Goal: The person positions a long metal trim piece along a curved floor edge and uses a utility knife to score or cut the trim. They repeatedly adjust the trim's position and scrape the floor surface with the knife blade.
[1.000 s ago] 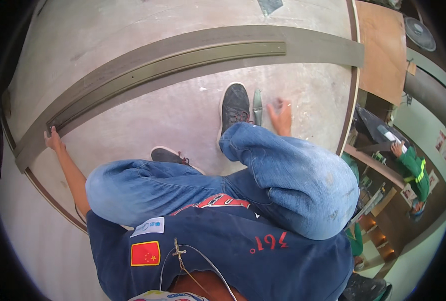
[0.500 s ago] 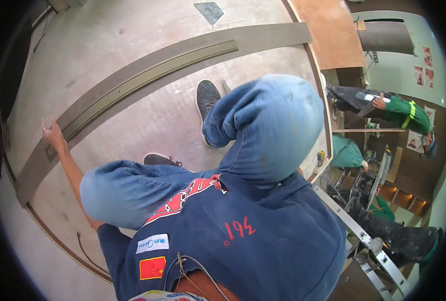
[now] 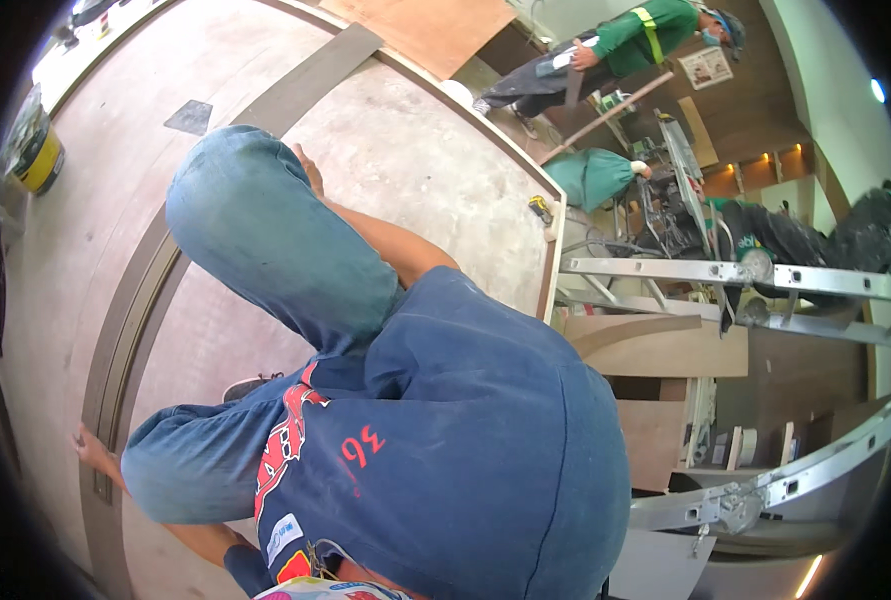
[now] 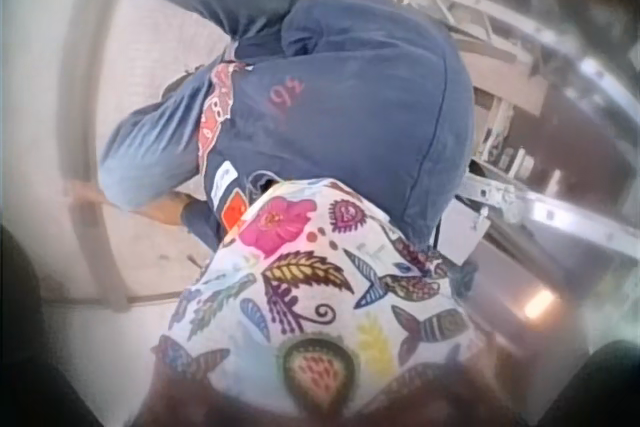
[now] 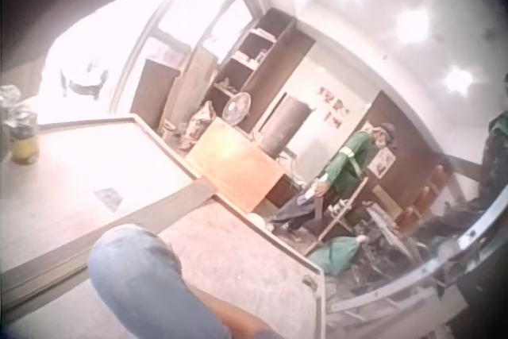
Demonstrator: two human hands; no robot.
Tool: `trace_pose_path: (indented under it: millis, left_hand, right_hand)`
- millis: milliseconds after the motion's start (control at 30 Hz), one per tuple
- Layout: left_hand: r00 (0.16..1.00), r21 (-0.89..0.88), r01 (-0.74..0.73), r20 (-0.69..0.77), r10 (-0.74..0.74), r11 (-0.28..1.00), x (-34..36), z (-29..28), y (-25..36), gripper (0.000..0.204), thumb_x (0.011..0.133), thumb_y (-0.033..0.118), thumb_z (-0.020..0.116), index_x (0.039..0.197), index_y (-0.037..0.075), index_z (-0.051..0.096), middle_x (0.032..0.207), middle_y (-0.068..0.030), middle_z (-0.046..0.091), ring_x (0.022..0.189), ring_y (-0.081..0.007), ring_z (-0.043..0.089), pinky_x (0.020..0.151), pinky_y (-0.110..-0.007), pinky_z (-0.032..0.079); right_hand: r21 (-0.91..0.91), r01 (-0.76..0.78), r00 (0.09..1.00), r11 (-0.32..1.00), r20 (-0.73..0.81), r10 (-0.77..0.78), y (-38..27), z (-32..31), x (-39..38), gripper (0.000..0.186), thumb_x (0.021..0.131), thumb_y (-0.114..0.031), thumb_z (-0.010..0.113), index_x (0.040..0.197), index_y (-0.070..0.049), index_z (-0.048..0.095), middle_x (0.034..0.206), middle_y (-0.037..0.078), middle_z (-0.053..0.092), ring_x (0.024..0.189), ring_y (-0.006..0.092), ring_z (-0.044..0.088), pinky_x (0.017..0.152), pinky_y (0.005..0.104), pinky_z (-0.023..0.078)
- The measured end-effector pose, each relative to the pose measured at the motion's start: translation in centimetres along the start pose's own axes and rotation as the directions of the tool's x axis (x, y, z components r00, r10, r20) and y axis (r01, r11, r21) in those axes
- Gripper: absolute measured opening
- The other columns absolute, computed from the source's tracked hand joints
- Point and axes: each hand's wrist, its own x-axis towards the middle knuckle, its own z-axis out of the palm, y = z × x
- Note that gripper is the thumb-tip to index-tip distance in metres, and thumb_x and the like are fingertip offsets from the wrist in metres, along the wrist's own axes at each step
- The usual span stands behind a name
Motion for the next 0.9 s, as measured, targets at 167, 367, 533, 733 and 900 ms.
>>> trace_pose_path:
  millis: [167, 367, 533, 733, 900]
  left_hand:
    - [0.947, -0.35, 0.18, 0.314, -0.065, 0.919, -4.3, -1.6, 9.2, 0.051, 0.092, 0.033, 0.061, 0.132, 0.001, 0.054, 0.126, -0.0172, 0.06, 0.116, -0.0252, 0.056, 0.099, -0.034, 0.042]
    - [0.806, -0.262, -0.119, 0.537, 0.247, 0.958, -1.7, -14.0, 25.0, 0.053, 0.092, 0.035, 0.061, 0.133, 0.003, 0.052, 0.121, -0.0156, 0.062, 0.108, -0.0259, 0.061, 0.091, -0.034, 0.047]
    - [0.684, -0.138, -0.262, 0.672, 0.284, 0.955, 0.1, -14.9, 31.1, 0.053, 0.091, 0.037, 0.059, 0.131, 0.003, 0.053, 0.118, -0.018, 0.064, 0.105, -0.0303, 0.063, 0.091, -0.038, 0.048]
    - [0.444, 0.178, -0.302, 0.896, -0.026, 0.937, 0.2, -7.1, 33.9, 0.047, 0.089, 0.041, 0.058, 0.1, -0.004, 0.069, 0.091, -0.0244, 0.069, 0.087, -0.0303, 0.067, 0.081, -0.041, 0.051]
    - [0.666, 0.348, -0.06, 0.712, -0.222, 0.935, -9.2, -2.2, 34.6, 0.049, 0.085, 0.042, 0.064, 0.107, -0.001, 0.065, 0.104, -0.0226, 0.065, 0.099, -0.0363, 0.063, 0.086, -0.044, 0.05]
  right_hand:
    - [0.086, 0.063, 0.996, 0.994, 0.052, -0.068, -1.4, -0.8, 2.8, 0.027, 0.092, -0.035, 0.064, 0.098, -0.009, 0.062, 0.073, 0.0, 0.052, 0.058, 0.0088, 0.047, 0.052, 0.0246, 0.036]
    - [0.418, 0.082, 0.956, 0.905, 0.225, -0.191, -8.2, 0.9, 10.6, 0.025, 0.094, -0.036, 0.062, 0.094, -0.011, 0.063, 0.067, -0.003, 0.05, 0.051, 0.0059, 0.045, 0.046, 0.0222, 0.034]
    - [0.594, -0.212, 0.792, 0.776, 0.57, -0.22, -10.5, 1.1, 13.7, 0.03, 0.095, -0.038, 0.06, 0.098, -0.008, 0.062, 0.065, -0.004, 0.048, 0.051, 0.0032, 0.044, 0.045, 0.0202, 0.035]
    - [0.525, -0.117, 0.715, 0.843, 0.634, -0.295, -12.0, 4.1, 15.1, 0.032, 0.095, -0.039, 0.058, 0.096, -0.007, 0.061, 0.064, -0.003, 0.048, 0.051, 0.0047, 0.044, 0.047, 0.0209, 0.037]
    - [0.403, 0.277, 0.679, 0.872, 0.56, -0.475, -13.4, 7.8, 16.7, 0.051, 0.091, -0.047, 0.058, 0.102, 0.003, 0.06, 0.075, 0.022, 0.063, 0.071, 0.0351, 0.061, 0.07, 0.0424, 0.047]
